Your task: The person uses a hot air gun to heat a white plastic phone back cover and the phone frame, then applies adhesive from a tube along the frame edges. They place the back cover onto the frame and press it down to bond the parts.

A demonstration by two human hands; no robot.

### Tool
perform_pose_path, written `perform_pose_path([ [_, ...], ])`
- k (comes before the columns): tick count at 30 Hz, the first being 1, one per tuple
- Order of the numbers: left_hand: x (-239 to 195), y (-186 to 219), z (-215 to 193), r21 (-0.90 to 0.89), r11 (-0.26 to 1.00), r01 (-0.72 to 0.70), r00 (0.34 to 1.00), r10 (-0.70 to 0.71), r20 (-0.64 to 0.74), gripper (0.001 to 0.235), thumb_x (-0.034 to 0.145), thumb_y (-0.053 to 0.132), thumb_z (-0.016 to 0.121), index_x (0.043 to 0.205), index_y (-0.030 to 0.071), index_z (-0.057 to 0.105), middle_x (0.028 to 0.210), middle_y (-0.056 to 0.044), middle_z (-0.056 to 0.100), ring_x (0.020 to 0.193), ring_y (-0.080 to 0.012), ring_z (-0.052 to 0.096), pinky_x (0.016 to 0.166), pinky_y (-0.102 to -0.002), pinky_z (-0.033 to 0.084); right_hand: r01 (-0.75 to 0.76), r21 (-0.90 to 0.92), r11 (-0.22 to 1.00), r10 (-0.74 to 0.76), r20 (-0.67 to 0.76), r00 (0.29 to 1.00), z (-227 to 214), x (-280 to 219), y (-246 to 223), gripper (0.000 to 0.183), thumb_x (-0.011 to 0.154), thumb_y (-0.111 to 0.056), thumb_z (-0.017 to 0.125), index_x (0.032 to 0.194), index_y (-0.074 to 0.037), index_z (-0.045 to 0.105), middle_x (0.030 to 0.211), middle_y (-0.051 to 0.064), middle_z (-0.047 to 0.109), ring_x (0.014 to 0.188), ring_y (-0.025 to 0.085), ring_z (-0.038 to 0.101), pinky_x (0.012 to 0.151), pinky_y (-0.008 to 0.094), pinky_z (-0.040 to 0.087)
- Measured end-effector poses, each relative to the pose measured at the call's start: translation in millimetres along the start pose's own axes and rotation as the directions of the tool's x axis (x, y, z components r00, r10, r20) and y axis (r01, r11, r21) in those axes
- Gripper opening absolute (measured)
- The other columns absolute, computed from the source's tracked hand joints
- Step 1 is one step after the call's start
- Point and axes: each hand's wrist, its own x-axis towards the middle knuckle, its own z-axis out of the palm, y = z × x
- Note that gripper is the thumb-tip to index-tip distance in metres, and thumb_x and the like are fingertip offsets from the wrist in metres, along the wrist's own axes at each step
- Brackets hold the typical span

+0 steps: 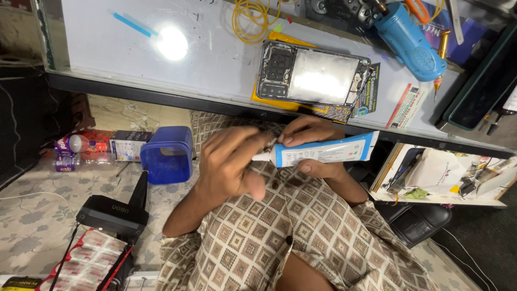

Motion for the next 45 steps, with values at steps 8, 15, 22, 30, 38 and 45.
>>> perform_pose_path([
  [8, 8, 19, -13, -0.343, 0.939, 0.001, 1.0, 0.01, 0.03, 0.032, 0.084, 0.001, 0.084, 0.114, -0.001, 0.073, 0.124, -0.015, 0.067, 0.113, -0.0285, 0.071, 0.093, -0.035, 0.059, -0.016, 0.03, 0.999, 0.017, -0.031, 0.999, 0, 0, 2, 0.051, 0.086, -0.045, 0.079, 0.112, -0.001, 0.074, 0.104, 0.016, 0.075, 0.097, 0.026, 0.072, 0.078, 0.034, 0.062],
  [15, 0, 8, -10, -0.433, 0.901, 0.021, 0.993, -0.068, -0.094, 0.031, 0.086, -0.012, 0.079, 0.113, 0.0, 0.073, 0.116, -0.015, 0.07, 0.1, -0.0234, 0.077, 0.084, -0.029, 0.061, -0.036, 0.027, 0.999, 0.036, -0.015, 0.999, 2, 7, -5, 0.057, 0.09, -0.046, 0.08, 0.117, 0.003, 0.07, 0.11, 0.019, 0.074, 0.103, 0.028, 0.074, 0.088, 0.036, 0.062],
  [22, 9, 7, -9, -0.345, 0.937, 0.046, 0.999, -0.053, -0.011, 0.026, 0.087, -0.003, 0.083, 0.111, 0.001, 0.074, 0.113, -0.013, 0.069, 0.097, -0.0205, 0.075, 0.08, -0.029, 0.061, -0.035, 0.122, 0.992, 0.046, -0.088, 0.995, 1, 3, 6, 0.063, 0.095, -0.057, 0.071, 0.112, 0.004, 0.071, 0.097, 0.017, 0.075, 0.077, 0.023, 0.074, 0.067, 0.031, 0.061],
  [30, 14, 0, -12, -0.382, 0.919, 0.1, 0.995, -0.089, 0.047, 0.019, 0.091, 0.001, 0.073, 0.11, -0.002, 0.076, 0.102, -0.011, 0.067, 0.084, -0.0154, 0.07, 0.066, -0.024, 0.06, 0.0, 0.1, 0.995, 0.021, -0.207, 0.978, -4, -11, 17, 0.065, 0.095, -0.06, 0.068, 0.105, 0.004, 0.074, 0.089, 0.02, 0.075, 0.063, 0.02, 0.071, 0.058, 0.03, 0.058],
  [38, 28, -9, -25, -0.443, 0.855, 0.269, 0.956, -0.292, 0.017, 0.015, 0.102, -0.001, 0.066, 0.114, 0.001, 0.074, 0.106, -0.01, 0.068, 0.091, -0.0145, 0.074, 0.078, -0.026, 0.062, 0.047, 0.264, 0.963, 0.047, -0.338, 0.94, -25, -8, 13, 0.057, 0.093, -0.046, 0.077, 0.113, 0.007, 0.072, 0.101, 0.021, 0.075, 0.071, 0.022, 0.073, 0.065, 0.031, 0.062],
  [45, 50, -10, -38, -0.41, 0.847, 0.339, 0.912, -0.402, -0.077, 0.017, 0.099, -0.005, 0.07, 0.116, -0.006, 0.069, 0.108, -0.014, 0.064, 0.093, -0.0175, 0.073, 0.082, -0.027, 0.06, 0.064, 0.237, 0.97, 0.033, -0.385, 0.922, -36, 18, 0, 0.069, 0.093, -0.052, 0.072, 0.12, 0.011, 0.065, 0.1, 0.02, 0.075, 0.076, 0.025, 0.076, 0.068, 0.035, 0.065],
])
